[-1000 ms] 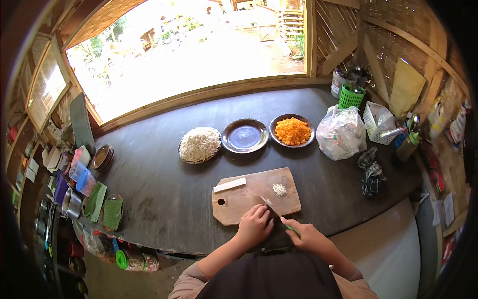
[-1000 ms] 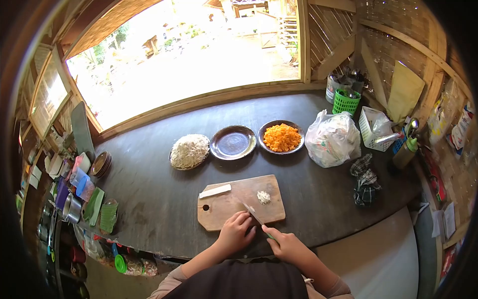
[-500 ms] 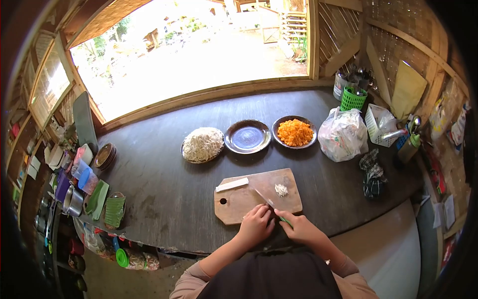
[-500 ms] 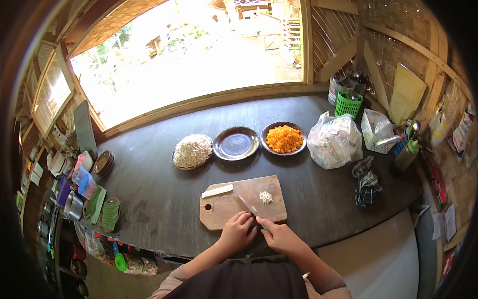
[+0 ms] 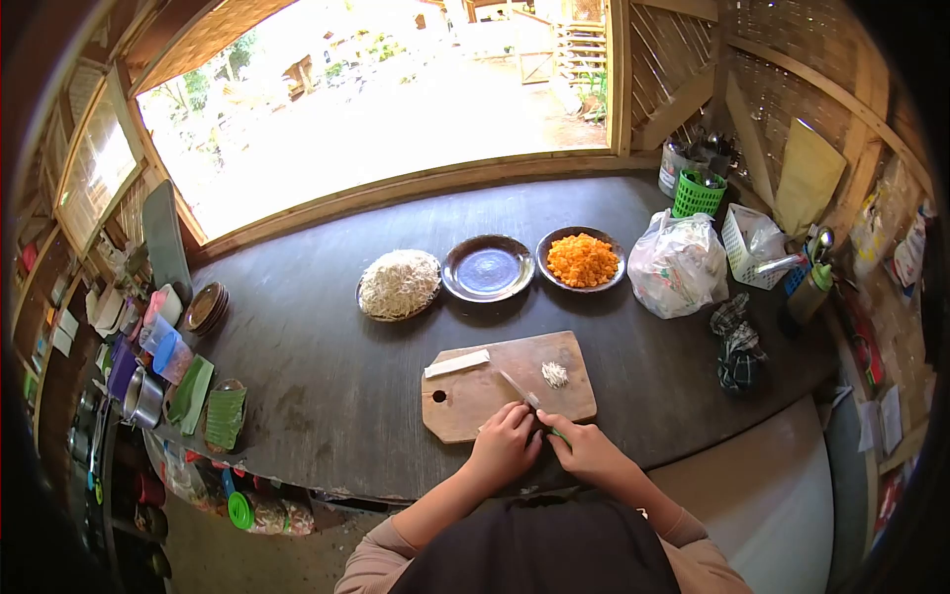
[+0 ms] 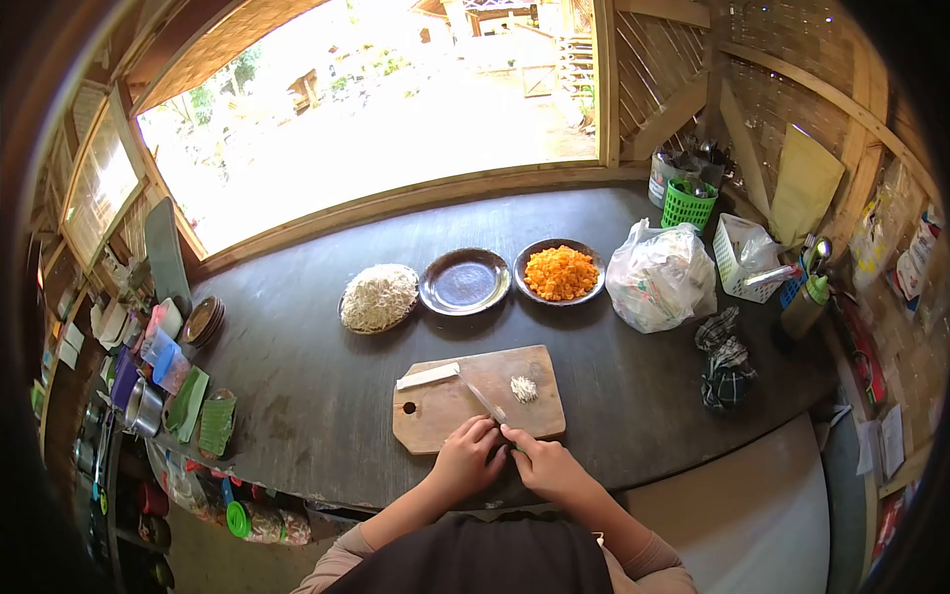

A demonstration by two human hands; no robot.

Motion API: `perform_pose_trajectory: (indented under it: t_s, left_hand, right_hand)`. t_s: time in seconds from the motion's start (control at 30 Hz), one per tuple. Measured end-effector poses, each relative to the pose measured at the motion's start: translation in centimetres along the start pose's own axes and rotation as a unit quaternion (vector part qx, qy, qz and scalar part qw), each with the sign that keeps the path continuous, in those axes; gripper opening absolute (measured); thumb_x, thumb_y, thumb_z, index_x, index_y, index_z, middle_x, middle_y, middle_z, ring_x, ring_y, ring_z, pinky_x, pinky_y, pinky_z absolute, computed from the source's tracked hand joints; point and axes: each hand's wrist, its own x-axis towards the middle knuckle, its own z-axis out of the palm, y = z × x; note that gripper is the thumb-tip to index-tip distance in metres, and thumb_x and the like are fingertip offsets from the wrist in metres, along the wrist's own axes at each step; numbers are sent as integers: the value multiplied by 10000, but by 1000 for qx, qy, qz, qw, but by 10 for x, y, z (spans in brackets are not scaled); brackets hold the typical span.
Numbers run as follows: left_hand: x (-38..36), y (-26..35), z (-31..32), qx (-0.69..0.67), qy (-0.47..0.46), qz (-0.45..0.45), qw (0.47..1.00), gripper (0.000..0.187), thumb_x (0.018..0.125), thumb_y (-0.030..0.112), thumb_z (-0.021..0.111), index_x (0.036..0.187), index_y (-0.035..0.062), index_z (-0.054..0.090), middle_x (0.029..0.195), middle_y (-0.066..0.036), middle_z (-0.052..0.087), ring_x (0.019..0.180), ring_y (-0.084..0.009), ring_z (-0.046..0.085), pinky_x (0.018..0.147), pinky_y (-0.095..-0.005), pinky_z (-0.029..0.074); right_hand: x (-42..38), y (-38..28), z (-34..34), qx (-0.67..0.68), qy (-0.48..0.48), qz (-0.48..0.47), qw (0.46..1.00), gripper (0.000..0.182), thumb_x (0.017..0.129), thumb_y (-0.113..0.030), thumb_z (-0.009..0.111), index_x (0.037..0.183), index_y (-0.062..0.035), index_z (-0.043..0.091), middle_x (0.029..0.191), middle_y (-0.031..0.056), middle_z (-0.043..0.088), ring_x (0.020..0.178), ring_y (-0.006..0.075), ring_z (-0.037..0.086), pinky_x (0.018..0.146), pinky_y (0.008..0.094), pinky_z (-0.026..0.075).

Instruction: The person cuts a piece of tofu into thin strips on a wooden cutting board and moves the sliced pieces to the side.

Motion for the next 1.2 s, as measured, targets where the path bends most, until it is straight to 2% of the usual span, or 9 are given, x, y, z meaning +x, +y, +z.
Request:
perform_pose_trajectory:
  t_s: [0.1, 0.2, 0.3, 0.4, 0.5, 0.57, 0.73, 0.93, 1.2]
  left_hand:
    - [-1, -2, 1, 7, 7, 7, 1000, 292, 847, 221, 666, 1019, -15, 665, 1129, -140, 633, 1146, -291, 585, 934, -394, 510]
    - [-1, -2, 2, 14, 11, 7, 1000, 294, 848, 225, 665, 1018, -14, 663, 1129, -136, 631, 1144, -290, 585, 930, -396, 512]
    - [-1, -1, 1, 13, 4, 4, 1000, 304, 849, 230, 665, 1029, -14, 660, 1134, -135, 629, 1147, -291, 584, 931, -395, 511]
    - [-2, 0, -1, 9, 2, -2, 1000, 316, 838, 216, 679, 1046, -21, 658, 1143, -148, 629, 1154, -306, 583, 952, -402, 503]
    - [-2, 1, -1, -4, -5, -8, 1000, 323, 824, 192, 696, 1058, -27, 655, 1147, -158, 629, 1162, -319, 581, 968, -406, 497]
    - [-1, 3, -1, -10, -8, -6, 1000, 322, 822, 185, 697, 1061, -26, 653, 1145, -157, 628, 1163, -317, 579, 965, -404, 498]
    - [-2, 0, 0, -10, -4, -4, 1000, 318, 824, 183, 696, 1057, -29, 656, 1151, -161, 629, 1181, -317, 569, 965, -407, 499]
    - [-3, 1, 0, 7, -3, -6, 1000, 322, 835, 203, 691, 1055, -29, 654, 1180, -163, 627, 1193, -316, 563, 968, -413, 497]
    - [-3, 3, 0, -5, -4, -4, 1000, 330, 813, 180, 700, 1063, -29, 646, 1148, -160, 625, 1159, -320, 576, 962, -412, 500]
  right_hand:
    - [1, 2, -2, 4, -6, -5, 1000, 387, 953, -124, 565, 1337, -84, 546, 1061, 257, 669, 930, 426, 664, 795, 446, 535]
    - [-15, -11, -16, -17, -17, 21, 999, 377, 943, -129, 573, 1319, -102, 561, 881, 274, 671, 803, 450, 662, 714, 476, 539]
    - [-23, -25, -26, -33, -61, 101, 992, 372, 945, -148, 577, 1314, -111, 566, 855, 272, 670, 774, 454, 661, 698, 484, 536]
    - [-23, -20, -20, -24, -58, 93, 994, 375, 947, -140, 563, 1321, -115, 561, 864, 265, 670, 773, 449, 660, 700, 483, 535]
    - [-10, 3, -1, -19, 4, 0, 1000, 381, 949, -132, 547, 1330, -115, 551, 901, 259, 673, 794, 442, 661, 720, 481, 537]
    - [5, 5, 2, -24, -19, -2, 1000, 370, 956, -117, 556, 1323, -66, 548, 1049, 245, 672, 917, 423, 665, 805, 449, 540]
    - [2, 5, -1, 0, 3, -33, 999, 382, 957, -130, 561, 1336, -85, 545, 1000, 250, 677, 886, 416, 677, 781, 438, 538]
    - [-27, -32, -26, -27, -72, 129, 989, 379, 957, -147, 550, 1335, -118, 552, 885, 285, 666, 787, 444, 664, 729, 477, 539]
    - [-1, 2, 5, -28, 5, -10, 1000, 379, 955, -132, 568, 1330, -87, 545, 923, 247, 679, 829, 425, 671, 743, 463, 542]
